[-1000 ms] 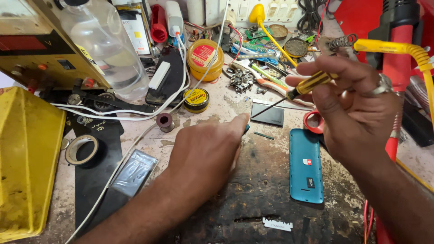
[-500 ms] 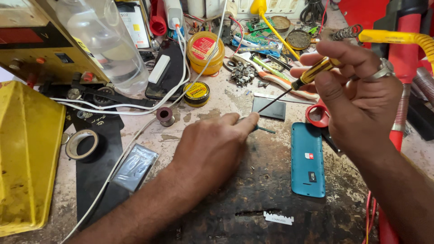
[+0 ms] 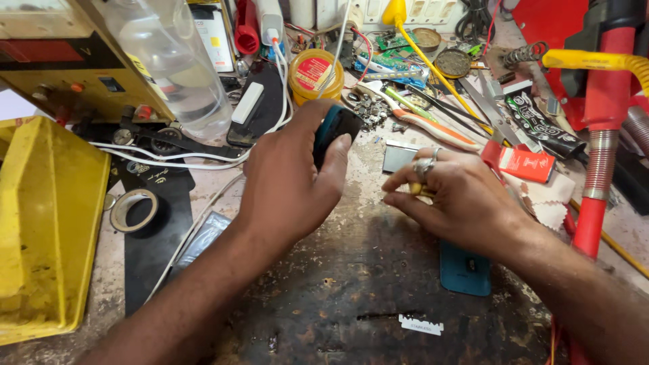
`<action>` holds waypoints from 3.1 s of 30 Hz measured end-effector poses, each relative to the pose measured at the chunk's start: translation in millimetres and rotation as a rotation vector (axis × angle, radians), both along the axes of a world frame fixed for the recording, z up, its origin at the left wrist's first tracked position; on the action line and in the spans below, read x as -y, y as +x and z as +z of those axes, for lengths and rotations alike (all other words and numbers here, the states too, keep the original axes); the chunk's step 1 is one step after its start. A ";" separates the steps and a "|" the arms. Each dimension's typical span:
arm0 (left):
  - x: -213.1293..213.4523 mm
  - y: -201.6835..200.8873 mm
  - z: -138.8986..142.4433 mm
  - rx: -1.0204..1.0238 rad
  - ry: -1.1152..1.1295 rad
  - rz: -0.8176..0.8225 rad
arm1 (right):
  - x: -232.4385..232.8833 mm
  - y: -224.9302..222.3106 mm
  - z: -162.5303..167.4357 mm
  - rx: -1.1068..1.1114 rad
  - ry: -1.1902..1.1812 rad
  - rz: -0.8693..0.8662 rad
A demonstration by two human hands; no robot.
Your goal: The person works on feature phones at a cluttered repair bench. They remove a battery from one phone, wipe the phone and battery with a cloth, pry open the back cover of another phone, and use a screwdriver to work on the phone's internal components.
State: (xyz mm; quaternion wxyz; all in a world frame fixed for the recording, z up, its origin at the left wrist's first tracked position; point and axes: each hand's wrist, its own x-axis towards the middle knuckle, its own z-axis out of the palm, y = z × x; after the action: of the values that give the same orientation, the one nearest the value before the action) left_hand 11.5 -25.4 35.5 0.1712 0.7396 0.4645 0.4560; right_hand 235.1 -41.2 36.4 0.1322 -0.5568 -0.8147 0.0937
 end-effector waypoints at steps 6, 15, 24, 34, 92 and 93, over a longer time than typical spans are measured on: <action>-7.7 2.7 -11.0 0.140 -0.123 -0.026 | -7.5 -0.7 -8.9 -0.002 0.096 0.183; -17.9 6.2 -21.7 0.356 -0.317 -0.079 | 4.0 5.0 -1.3 0.184 -0.038 0.197; -21.0 6.1 -26.4 0.383 -0.328 -0.097 | 7.8 6.3 -10.1 -0.092 -0.216 0.537; -22.9 13.3 -37.5 0.520 -0.479 -0.165 | 11.0 15.0 40.8 0.368 -0.183 0.226; -30.0 -28.7 -11.1 -0.149 -0.749 -0.643 | 13.8 27.6 14.6 0.094 0.046 -0.059; -30.0 -33.4 -10.8 -0.215 -0.695 -0.699 | 17.0 29.1 14.2 -0.041 0.010 -0.074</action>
State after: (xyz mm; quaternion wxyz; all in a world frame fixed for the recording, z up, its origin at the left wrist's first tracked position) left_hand -21.9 4.6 24.7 0.5012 0.7928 0.3285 0.1112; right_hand 264.2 -58.3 50.6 0.1547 -0.5838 -0.7912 0.0962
